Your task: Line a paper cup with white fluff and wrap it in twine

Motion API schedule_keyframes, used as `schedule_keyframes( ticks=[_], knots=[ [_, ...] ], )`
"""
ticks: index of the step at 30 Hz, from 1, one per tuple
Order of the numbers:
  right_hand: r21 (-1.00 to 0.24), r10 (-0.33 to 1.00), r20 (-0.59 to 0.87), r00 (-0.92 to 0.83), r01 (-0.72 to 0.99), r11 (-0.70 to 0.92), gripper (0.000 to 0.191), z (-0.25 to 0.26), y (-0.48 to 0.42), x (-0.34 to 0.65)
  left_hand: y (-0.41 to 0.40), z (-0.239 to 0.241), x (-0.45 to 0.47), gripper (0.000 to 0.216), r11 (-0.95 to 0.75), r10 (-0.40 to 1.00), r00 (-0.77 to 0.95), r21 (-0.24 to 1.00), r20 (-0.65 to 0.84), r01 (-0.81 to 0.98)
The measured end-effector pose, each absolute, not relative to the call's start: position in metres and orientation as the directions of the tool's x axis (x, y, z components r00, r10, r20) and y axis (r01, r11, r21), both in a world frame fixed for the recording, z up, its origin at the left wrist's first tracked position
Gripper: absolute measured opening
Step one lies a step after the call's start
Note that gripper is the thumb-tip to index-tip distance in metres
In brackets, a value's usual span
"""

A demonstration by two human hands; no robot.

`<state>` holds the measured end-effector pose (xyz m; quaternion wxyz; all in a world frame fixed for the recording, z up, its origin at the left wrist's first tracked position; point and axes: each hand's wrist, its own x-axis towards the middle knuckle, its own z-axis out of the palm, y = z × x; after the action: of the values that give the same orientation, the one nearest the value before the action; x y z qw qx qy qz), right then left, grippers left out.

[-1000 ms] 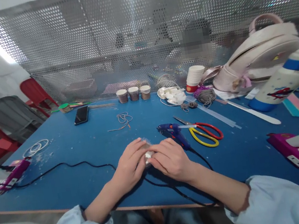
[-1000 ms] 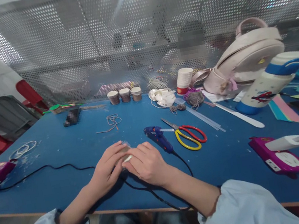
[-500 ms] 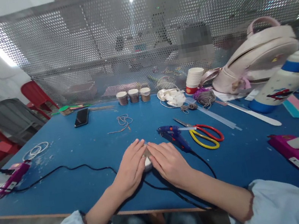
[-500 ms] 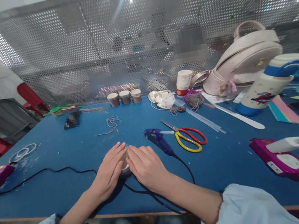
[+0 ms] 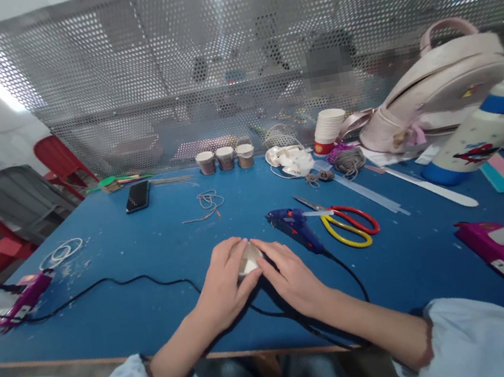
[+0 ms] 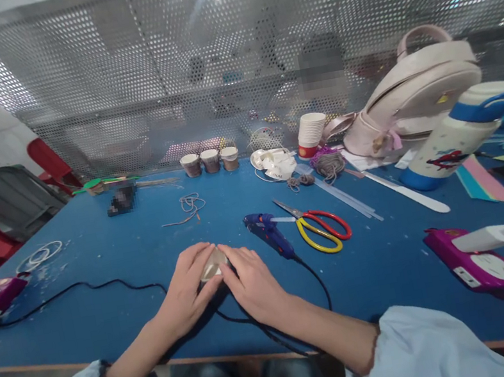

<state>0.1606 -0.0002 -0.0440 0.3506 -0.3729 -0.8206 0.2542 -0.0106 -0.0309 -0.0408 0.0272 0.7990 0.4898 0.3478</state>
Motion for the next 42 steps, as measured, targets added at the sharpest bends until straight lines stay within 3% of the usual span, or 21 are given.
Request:
schedule_keyframes(
  ticks=[3,9,15,23,28,34,38,42],
  knots=[
    [-0.789,0.838,0.301,-0.455,0.375,0.487,0.036,-0.044,0.001,0.164,-0.03,-0.038,-0.009,0.043,-0.485,0.823,0.25,0.401,0.51,0.777],
    [-0.818,0.869,0.231,-0.437,0.397,0.417,0.041,-0.022,0.007,0.18,-0.031,-0.038,-0.007,0.041,-0.478,0.83,0.25,0.404,0.498,0.78],
    [-0.779,0.757,0.428,-0.495,0.222,0.586,0.044,-0.009,0.012,0.149,-0.03,-0.037,-0.006,0.038,-0.485,0.834,0.244,0.444,0.495,0.754],
    [-0.716,0.682,0.497,-0.536,0.19,0.671,0.058,-0.045,0.016,0.133,-0.036,-0.035,-0.013,0.057,-0.481,0.869,0.214,0.655,0.447,0.582],
    [-0.66,0.624,0.536,-0.568,0.178,0.729,0.065,-0.049,0.021,0.139,-0.045,-0.033,-0.03,0.043,-0.47,0.877,0.179,0.714,0.446,0.519],
    [-0.622,0.575,0.575,-0.582,0.145,0.77,0.072,-0.053,0.024,0.138,-0.048,-0.028,-0.051,0.018,-0.551,0.809,0.23,0.561,0.541,0.618],
    [-0.609,0.554,0.577,-0.6,0.136,0.781,0.074,-0.053,0.025,0.14,-0.042,-0.023,-0.06,0.014,-0.673,0.698,0.376,0.379,0.609,0.635],
    [-0.674,0.595,0.527,-0.607,0.127,0.728,0.06,-0.049,0.023,0.141,-0.034,-0.026,-0.067,0.014,-0.789,0.517,0.504,0.157,0.692,0.594]
  ],
)
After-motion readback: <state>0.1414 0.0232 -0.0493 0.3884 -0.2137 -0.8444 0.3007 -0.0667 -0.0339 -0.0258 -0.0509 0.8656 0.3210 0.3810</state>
